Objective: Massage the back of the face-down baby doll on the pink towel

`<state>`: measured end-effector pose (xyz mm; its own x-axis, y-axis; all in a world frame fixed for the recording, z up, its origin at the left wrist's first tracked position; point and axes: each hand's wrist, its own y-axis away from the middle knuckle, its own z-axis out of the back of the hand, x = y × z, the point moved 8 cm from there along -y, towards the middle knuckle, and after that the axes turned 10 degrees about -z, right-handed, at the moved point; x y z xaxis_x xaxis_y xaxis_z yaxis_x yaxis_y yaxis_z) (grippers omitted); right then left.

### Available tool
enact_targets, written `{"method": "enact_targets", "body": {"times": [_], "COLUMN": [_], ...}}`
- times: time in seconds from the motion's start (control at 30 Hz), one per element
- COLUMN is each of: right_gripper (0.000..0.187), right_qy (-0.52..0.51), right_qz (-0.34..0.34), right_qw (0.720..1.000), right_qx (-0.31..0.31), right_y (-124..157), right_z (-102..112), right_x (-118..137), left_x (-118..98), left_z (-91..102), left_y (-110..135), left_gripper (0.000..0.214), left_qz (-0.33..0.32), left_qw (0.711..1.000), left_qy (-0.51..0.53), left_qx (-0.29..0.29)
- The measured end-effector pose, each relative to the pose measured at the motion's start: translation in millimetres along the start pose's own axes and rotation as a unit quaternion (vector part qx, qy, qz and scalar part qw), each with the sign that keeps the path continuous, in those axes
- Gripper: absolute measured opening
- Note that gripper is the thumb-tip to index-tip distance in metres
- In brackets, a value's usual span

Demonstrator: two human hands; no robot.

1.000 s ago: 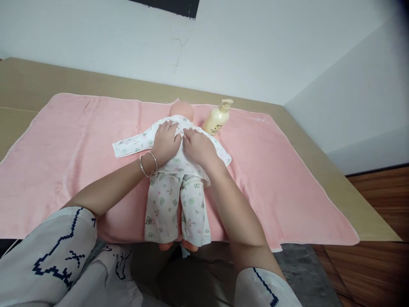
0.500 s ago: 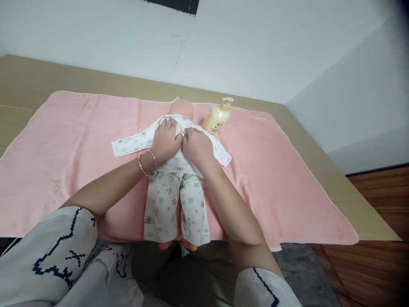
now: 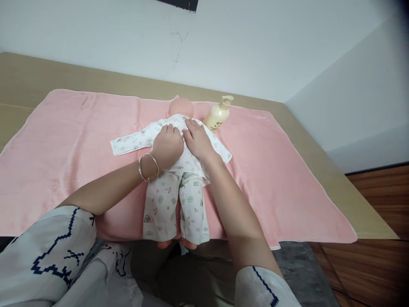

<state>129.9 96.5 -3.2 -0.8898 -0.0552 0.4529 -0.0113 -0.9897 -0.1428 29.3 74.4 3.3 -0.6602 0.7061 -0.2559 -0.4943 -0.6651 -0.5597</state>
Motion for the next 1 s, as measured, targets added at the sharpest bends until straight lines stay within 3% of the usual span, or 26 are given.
{"method": "enact_targets", "body": {"times": [0.1,0.23,0.33,0.7,0.87,1.0], "right_gripper": [0.046,0.035,0.034,0.055,0.054,0.055], "right_qy": [0.024,0.071,0.085,-0.020,-0.029,-0.006], "right_qz": [-0.005,-0.024,-0.035,-0.037,-0.025,-0.025], "right_qw": [0.999,0.994,0.993,0.998,0.998,0.999], "right_qx": [-0.040,-0.077,-0.074,-0.042,-0.044,-0.031], "right_y": [10,26,27,-2,-1,2], "right_z": [12,24,22,-6,-3,-1], "right_x": [13,33,34,-6,-5,-1], "left_x": [16,51,59,43,5,-10], "left_z": [-2.9,-11.2,-14.7,-10.4,-0.6,1.2], "left_y": [-6,-11,-10,-7,-8,-3], "left_gripper": [0.036,0.040,0.044,0.044,0.029,0.028], "left_qz": [0.002,0.052,0.054,0.048,-0.066,-0.069], "left_qw": [0.999,0.991,0.988,0.997,0.995,0.994], "left_qy": [0.038,0.115,0.128,0.007,-0.068,-0.089], "left_qx": [-0.009,-0.043,-0.072,-0.055,-0.018,0.008]}}
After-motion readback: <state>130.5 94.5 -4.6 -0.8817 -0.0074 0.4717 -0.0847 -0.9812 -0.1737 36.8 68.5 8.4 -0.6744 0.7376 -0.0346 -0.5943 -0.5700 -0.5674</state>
